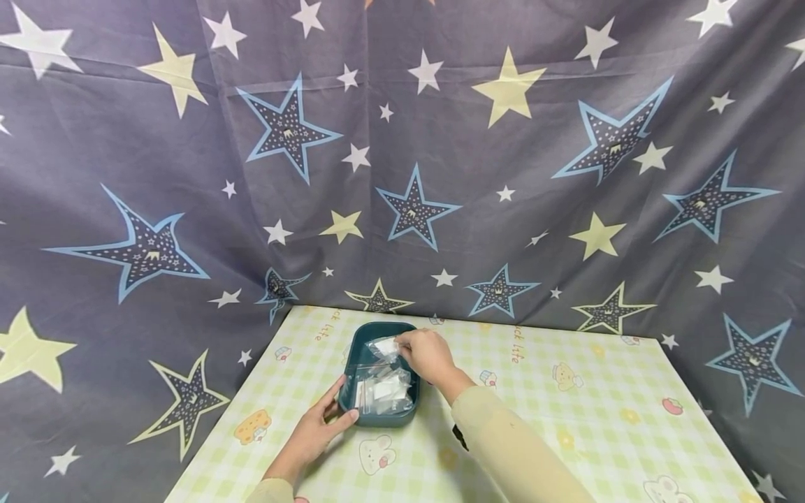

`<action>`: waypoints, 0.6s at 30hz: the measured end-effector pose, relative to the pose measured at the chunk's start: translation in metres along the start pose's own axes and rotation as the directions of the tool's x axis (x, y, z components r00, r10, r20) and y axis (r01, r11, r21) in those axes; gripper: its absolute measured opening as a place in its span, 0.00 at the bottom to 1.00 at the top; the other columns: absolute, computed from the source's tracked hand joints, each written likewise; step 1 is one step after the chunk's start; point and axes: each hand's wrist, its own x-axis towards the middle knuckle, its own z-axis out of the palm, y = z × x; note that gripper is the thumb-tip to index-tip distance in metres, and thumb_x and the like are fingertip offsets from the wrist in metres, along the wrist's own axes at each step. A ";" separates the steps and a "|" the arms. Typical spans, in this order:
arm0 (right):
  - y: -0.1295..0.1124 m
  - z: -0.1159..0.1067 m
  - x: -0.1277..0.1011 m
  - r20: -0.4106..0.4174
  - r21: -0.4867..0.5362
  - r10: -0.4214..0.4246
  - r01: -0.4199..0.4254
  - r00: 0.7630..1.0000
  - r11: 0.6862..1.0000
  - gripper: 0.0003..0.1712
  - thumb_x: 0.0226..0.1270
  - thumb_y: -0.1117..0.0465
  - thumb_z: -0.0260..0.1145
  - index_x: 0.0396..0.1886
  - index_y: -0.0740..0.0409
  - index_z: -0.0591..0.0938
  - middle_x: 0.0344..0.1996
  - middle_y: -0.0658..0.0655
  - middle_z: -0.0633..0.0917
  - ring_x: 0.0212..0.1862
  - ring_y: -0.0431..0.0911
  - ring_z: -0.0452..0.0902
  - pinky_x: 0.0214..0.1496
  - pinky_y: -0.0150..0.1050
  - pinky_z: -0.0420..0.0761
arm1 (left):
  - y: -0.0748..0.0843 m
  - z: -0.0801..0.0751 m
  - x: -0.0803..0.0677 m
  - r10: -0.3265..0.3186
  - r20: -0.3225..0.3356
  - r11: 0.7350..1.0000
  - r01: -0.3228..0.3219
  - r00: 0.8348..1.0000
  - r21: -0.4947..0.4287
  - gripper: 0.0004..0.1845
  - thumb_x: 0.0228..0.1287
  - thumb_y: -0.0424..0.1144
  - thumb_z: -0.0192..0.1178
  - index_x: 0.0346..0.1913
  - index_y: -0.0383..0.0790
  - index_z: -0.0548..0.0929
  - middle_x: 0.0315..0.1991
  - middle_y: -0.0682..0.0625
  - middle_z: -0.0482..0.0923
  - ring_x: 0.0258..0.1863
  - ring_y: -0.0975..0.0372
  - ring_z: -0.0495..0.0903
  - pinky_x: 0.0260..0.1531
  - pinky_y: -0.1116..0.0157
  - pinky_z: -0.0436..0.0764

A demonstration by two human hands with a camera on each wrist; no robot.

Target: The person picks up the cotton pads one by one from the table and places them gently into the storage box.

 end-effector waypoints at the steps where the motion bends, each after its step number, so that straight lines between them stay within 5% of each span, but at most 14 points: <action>1: -0.001 0.001 0.000 0.012 0.012 0.010 -0.010 1.000 1.000 0.11 0.74 0.58 0.73 0.52 0.46 0.94 0.48 0.49 0.95 0.49 0.53 0.91 0.53 0.52 0.90 | 0.000 0.000 0.000 -0.002 0.000 1.000 0.002 1.000 -0.003 0.46 0.69 0.60 0.71 0.85 0.71 0.59 0.81 0.35 0.67 0.75 0.41 0.75 0.77 0.33 0.66; 10: -0.008 0.003 -0.002 0.119 0.034 0.062 -0.067 0.991 0.997 0.18 0.77 0.55 0.71 0.63 0.48 0.88 0.62 0.53 0.90 0.61 0.53 0.87 0.61 0.53 0.88 | 0.001 0.001 -0.002 0.010 -0.006 1.000 -0.010 1.000 -0.008 0.47 0.68 0.60 0.71 0.85 0.70 0.59 0.78 0.35 0.70 0.75 0.41 0.75 0.78 0.32 0.63; 18: -0.004 0.007 -0.008 0.099 0.035 0.064 -0.068 0.993 0.997 0.19 0.76 0.55 0.72 0.63 0.51 0.89 0.61 0.55 0.90 0.63 0.56 0.86 0.65 0.53 0.86 | 0.000 0.000 -0.001 0.013 -0.005 1.000 -0.013 1.000 -0.008 0.47 0.68 0.61 0.71 0.85 0.70 0.59 0.80 0.35 0.68 0.75 0.41 0.75 0.78 0.33 0.64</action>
